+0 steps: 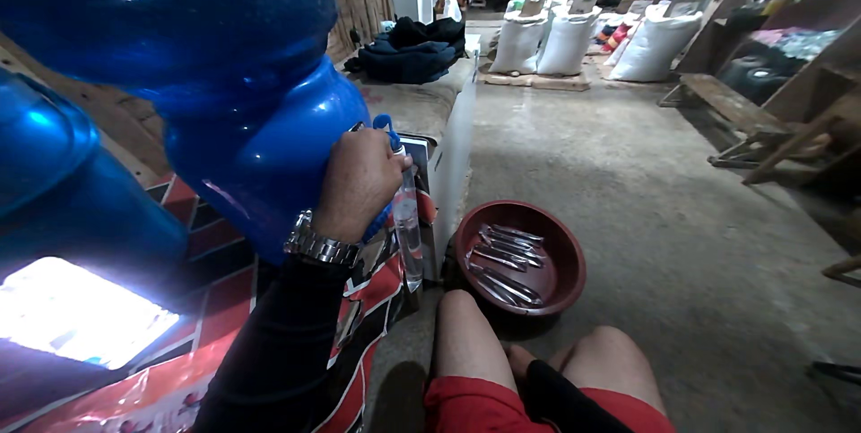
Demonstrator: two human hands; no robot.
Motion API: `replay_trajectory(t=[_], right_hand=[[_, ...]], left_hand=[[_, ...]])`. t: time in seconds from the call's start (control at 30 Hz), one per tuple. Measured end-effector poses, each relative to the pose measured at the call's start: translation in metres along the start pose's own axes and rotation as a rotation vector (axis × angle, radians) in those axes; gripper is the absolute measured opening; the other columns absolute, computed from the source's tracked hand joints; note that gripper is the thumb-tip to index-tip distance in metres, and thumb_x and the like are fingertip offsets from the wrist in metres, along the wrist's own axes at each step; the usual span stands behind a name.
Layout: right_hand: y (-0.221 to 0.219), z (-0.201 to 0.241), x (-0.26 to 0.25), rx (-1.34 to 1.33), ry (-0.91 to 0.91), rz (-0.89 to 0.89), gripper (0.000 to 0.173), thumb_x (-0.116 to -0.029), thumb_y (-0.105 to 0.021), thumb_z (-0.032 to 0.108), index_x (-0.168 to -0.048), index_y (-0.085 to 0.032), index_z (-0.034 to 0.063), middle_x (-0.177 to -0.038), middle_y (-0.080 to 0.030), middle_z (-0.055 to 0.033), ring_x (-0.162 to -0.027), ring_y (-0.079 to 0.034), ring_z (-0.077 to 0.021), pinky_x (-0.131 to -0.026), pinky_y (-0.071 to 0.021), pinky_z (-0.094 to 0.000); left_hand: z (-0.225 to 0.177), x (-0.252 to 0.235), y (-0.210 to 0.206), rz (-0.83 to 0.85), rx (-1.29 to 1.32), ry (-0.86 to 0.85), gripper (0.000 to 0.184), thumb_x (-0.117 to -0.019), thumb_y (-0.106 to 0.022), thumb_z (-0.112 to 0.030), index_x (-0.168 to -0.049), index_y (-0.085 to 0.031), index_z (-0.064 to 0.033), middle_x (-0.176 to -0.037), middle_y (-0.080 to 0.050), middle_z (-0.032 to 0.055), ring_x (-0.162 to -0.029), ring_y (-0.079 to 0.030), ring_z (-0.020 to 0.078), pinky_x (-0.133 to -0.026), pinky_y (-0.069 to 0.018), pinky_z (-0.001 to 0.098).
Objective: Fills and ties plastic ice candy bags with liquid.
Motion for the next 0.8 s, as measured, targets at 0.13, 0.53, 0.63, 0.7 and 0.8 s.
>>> replay_trajectory(t=[0.13,0.53,0.63,0.7,0.8], right_hand=[[-0.005,-0.009,-0.014,-0.028,-0.007,-0.037,0.053,-0.0975,-0.057,0.049,-0.134,-0.067,0.0118,-0.135,-0.065,-0.0192,-0.128,-0.061,-0.0367,-0.111,-0.0451,-0.0598],[0.001,0.002,-0.007,-0.134,0.068,-0.047,0.054,-0.097,-0.061,0.044,-0.132,-0.066,0.0042,-0.131,-0.066,-0.0244,-0.126,-0.061,-0.0403,-0.11,-0.0437,-0.0623],[-0.007,-0.017,-0.039,-0.125,0.077,-0.06,0.056,-0.0926,-0.064,0.05,-0.13,-0.069,0.0088,-0.128,-0.068,-0.0217,-0.122,-0.064,-0.0388,-0.107,-0.0464,-0.0628],[-0.007,-0.019,-0.043,-0.093,0.058,-0.077,0.055,-0.0925,-0.064,0.051,-0.129,-0.07,0.0103,-0.126,-0.07,-0.02,-0.121,-0.065,-0.0374,-0.107,-0.0473,-0.0619],[0.002,0.005,-0.001,-0.092,0.031,-0.052,0.053,-0.0966,-0.061,0.046,-0.133,-0.067,0.0072,-0.133,-0.066,-0.0217,-0.129,-0.06,-0.0376,-0.112,-0.0427,-0.0603]], left_hand=[[0.001,0.0,0.0,-0.01,-0.002,-0.002,0.034,-0.0951,-0.074,-0.033,-0.075,-0.065,-0.0067,-0.071,-0.063,0.0127,-0.069,-0.064,0.0315,-0.061,-0.0504,0.0532],[0.0,0.002,0.0,-0.019,-0.005,-0.02,0.034,-0.0952,-0.074,-0.033,-0.076,-0.065,-0.0065,-0.071,-0.063,0.0136,-0.068,-0.064,0.0326,-0.06,-0.0503,0.0538],[0.001,0.002,0.0,-0.023,-0.01,-0.016,0.035,-0.0953,-0.074,-0.034,-0.075,-0.065,-0.0072,-0.07,-0.063,0.013,-0.068,-0.064,0.0322,-0.06,-0.0501,0.0535],[0.001,0.002,0.0,-0.025,-0.011,-0.015,0.035,-0.0954,-0.074,-0.034,-0.074,-0.065,-0.0076,-0.07,-0.062,0.0125,-0.067,-0.063,0.0314,-0.059,-0.0499,0.0526],[0.0,0.002,0.001,-0.03,-0.008,-0.022,0.035,-0.0954,-0.074,-0.033,-0.074,-0.064,-0.0069,-0.07,-0.062,0.013,-0.068,-0.063,0.0318,-0.06,-0.0499,0.0535]])
Point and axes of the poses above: each hand's wrist, its own x-axis away from the middle knuckle, its own y-axis out of the back of the hand, z = x × y, the point moved 10 cm from there along -x, towards the middle knuckle
